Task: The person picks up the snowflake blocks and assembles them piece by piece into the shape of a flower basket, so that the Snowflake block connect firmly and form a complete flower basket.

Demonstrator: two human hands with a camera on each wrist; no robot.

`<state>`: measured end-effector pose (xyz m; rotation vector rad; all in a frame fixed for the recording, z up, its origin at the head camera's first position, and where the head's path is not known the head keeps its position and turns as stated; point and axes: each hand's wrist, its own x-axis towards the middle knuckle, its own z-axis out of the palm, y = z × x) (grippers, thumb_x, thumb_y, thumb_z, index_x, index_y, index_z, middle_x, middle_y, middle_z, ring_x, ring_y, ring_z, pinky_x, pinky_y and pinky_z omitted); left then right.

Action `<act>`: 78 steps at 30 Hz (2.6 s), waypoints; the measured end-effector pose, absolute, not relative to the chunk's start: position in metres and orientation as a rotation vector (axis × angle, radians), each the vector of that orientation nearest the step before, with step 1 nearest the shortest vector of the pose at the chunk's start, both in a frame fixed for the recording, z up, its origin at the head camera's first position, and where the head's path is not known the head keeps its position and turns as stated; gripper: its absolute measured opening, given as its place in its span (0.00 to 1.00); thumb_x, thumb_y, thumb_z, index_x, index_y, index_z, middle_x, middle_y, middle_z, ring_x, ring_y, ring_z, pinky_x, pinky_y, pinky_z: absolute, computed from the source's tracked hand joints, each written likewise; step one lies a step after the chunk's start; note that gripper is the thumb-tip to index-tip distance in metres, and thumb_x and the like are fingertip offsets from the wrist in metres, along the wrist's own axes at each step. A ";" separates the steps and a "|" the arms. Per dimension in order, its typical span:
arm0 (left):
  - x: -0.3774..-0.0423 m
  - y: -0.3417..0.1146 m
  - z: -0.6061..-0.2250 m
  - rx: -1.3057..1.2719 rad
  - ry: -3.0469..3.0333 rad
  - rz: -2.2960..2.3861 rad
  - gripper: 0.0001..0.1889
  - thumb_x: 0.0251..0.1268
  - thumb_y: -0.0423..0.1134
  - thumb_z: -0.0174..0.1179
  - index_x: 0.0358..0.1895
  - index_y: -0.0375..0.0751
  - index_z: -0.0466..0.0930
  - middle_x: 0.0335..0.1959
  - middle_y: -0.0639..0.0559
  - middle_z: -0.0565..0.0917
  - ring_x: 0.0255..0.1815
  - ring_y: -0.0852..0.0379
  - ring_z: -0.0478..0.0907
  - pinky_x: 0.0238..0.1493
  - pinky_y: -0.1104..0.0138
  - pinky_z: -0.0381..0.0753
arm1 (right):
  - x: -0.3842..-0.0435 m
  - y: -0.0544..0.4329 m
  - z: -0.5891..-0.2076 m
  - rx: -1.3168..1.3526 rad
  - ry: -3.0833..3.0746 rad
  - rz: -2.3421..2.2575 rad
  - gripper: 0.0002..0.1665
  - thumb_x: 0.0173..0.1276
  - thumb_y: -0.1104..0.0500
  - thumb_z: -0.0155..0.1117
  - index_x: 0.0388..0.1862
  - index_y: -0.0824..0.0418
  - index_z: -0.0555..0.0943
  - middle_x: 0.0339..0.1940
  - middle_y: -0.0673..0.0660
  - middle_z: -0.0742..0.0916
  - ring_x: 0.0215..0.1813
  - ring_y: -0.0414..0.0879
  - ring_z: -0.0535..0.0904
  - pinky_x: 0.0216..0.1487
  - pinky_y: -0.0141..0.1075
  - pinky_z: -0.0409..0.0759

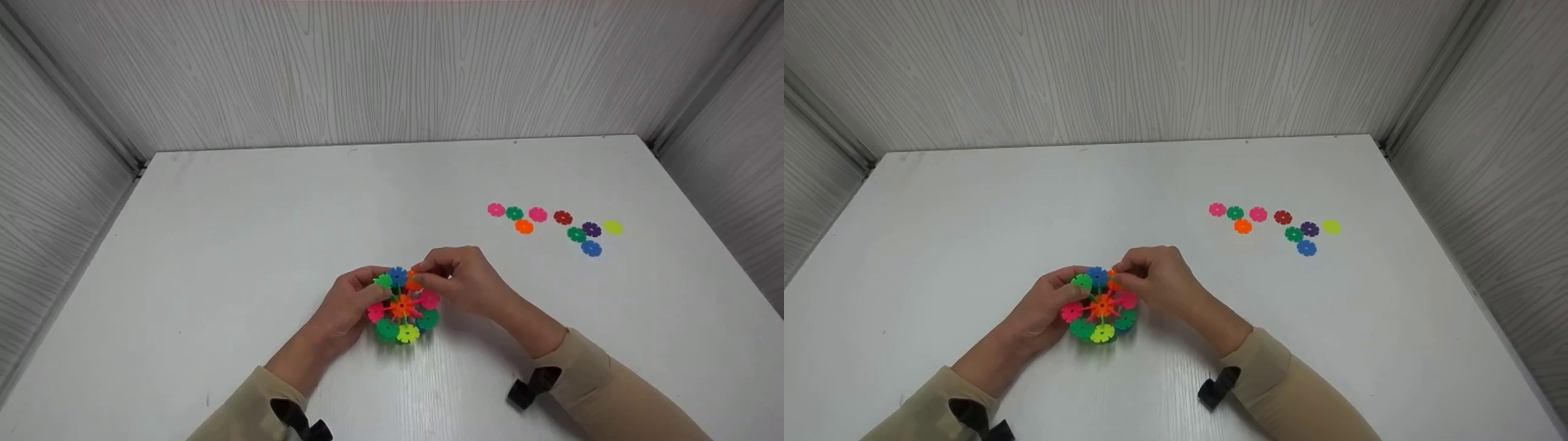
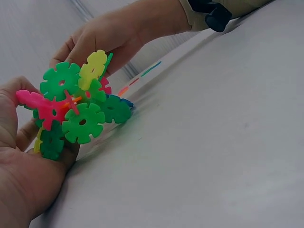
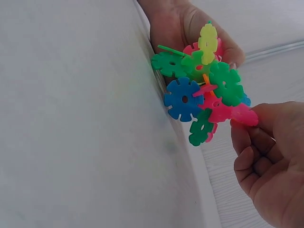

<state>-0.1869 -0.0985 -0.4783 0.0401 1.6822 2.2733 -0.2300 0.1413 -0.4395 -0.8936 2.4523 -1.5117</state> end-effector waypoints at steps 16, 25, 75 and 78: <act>-0.184 -0.099 -0.473 0.142 1.727 2.296 0.28 0.73 0.37 0.65 0.74 0.39 0.72 0.69 0.41 0.77 0.70 0.44 0.75 0.69 0.59 0.78 | -0.235 0.149 -0.446 -0.717 2.368 -1.690 0.08 0.75 0.57 0.72 0.48 0.57 0.90 0.37 0.54 0.90 0.36 0.51 0.82 0.37 0.31 0.83; -0.182 -0.099 -0.473 0.403 2.200 2.110 0.40 0.67 0.42 0.75 0.80 0.55 0.65 0.78 0.54 0.68 0.77 0.48 0.70 0.69 0.58 0.78 | -0.241 0.153 -0.445 -0.474 2.407 -1.821 0.10 0.75 0.56 0.72 0.51 0.59 0.89 0.36 0.56 0.90 0.33 0.51 0.83 0.39 0.38 0.87; -0.226 -0.213 -0.424 0.387 2.640 1.487 0.40 0.70 0.45 0.73 0.81 0.47 0.66 0.77 0.47 0.73 0.76 0.47 0.69 0.72 0.48 0.75 | -0.277 0.153 -0.426 -0.563 2.222 -1.665 0.23 0.80 0.56 0.66 0.70 0.59 0.80 0.58 0.65 0.87 0.52 0.51 0.90 0.55 0.40 0.87; -0.228 -0.208 -0.407 0.443 2.759 1.482 0.37 0.70 0.43 0.73 0.80 0.45 0.69 0.76 0.47 0.74 0.76 0.48 0.70 0.71 0.47 0.76 | -0.283 0.188 -0.416 -0.589 2.337 -1.643 0.21 0.79 0.56 0.67 0.68 0.57 0.82 0.57 0.64 0.87 0.52 0.52 0.90 0.53 0.38 0.88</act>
